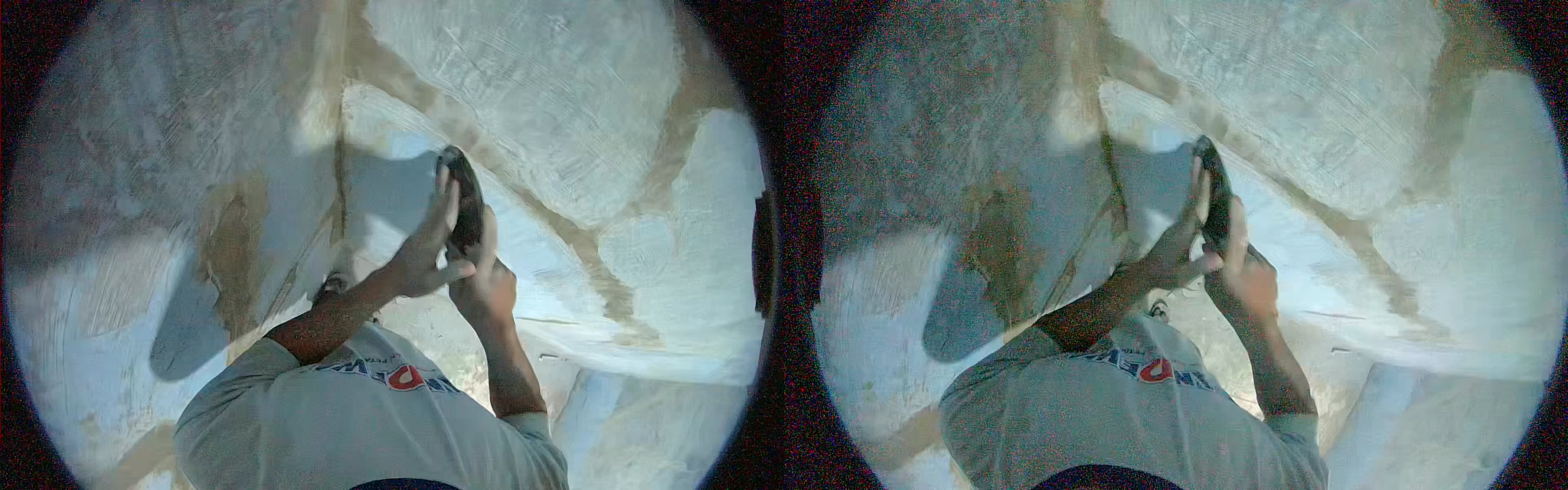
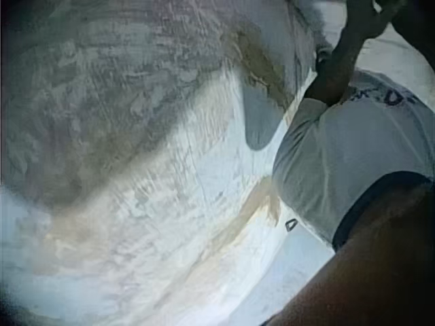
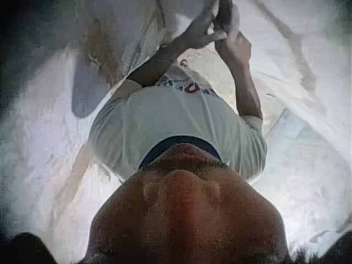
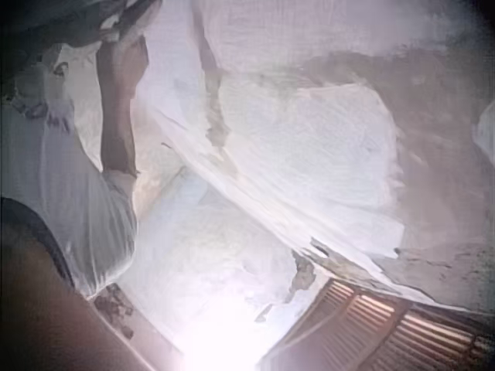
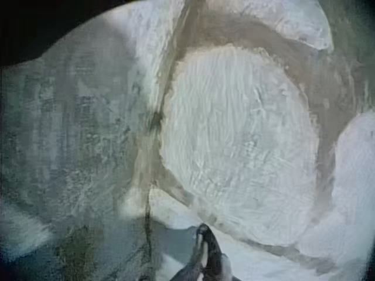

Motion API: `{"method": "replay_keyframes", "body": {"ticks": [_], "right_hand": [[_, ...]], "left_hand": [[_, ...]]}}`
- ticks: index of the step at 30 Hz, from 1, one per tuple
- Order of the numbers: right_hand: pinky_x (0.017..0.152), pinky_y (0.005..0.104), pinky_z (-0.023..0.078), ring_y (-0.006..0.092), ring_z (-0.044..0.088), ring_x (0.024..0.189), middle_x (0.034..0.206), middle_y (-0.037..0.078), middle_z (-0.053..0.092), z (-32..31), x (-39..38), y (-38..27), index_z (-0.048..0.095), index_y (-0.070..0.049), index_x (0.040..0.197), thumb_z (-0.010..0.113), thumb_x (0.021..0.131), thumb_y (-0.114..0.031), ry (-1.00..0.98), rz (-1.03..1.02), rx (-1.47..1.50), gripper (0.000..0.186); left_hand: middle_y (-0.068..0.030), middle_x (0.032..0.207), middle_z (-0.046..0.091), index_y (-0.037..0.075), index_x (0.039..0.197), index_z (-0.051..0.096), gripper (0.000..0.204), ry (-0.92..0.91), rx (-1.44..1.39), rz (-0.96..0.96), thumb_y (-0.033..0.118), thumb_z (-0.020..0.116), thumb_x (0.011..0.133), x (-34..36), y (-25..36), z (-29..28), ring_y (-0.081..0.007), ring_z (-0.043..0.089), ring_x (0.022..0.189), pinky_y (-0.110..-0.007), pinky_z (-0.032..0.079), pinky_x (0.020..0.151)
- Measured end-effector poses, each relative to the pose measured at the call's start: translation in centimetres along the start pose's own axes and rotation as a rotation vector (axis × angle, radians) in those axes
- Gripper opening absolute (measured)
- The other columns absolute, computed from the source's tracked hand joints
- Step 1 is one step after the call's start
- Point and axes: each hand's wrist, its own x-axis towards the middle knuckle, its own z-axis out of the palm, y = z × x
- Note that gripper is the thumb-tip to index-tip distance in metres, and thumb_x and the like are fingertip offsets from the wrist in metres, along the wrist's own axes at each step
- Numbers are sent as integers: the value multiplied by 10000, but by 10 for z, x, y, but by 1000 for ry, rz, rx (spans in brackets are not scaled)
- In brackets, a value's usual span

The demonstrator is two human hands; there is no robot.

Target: The person applies plaster to a corner of a wall using a trowel, then smooths it with a smoothing tool.

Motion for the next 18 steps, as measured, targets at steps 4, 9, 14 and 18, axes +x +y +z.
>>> {"method": "replay_keyframes", "body": {"ticks": [4,9,14,18], "right_hand": [[608,479,583,396,718,721,857,182,732,15,26,-22,190,-26,1580,657,916,-200,32,-112,26,831],[768,552,597,443,719,906,1064,238,721,42,84,-52,368,-3,1473,460,1026,-329,-359,-29,-90,560],[778,538,595,431,719,901,1033,228,725,20,66,-37,355,-19,1489,456,1018,-332,-264,-145,-57,575],[676,518,571,432,716,794,904,211,736,-1,4,9,209,-101,1597,594,958,-211,-31,-16,-56,753]], "left_hand": [[-333,1649,-183,-55,1600,-100,1125,41,-41,-40,615,555,976,-4,-14,-29,-452,-141,1548,-519,52,1256],[-325,1655,90,-86,1606,34,1038,208,-60,-298,553,531,955,-26,-61,-73,-451,95,1551,-521,110,1249],[-279,1672,84,-73,1609,-10,1014,276,154,-95,426,570,943,7,-16,-52,-417,110,1554,-499,111,1258],[-299,1646,-249,-47,1591,-151,1137,-42,-17,-113,391,666,933,0,7,2,-415,-210,1543,-501,-34,1256]]}}
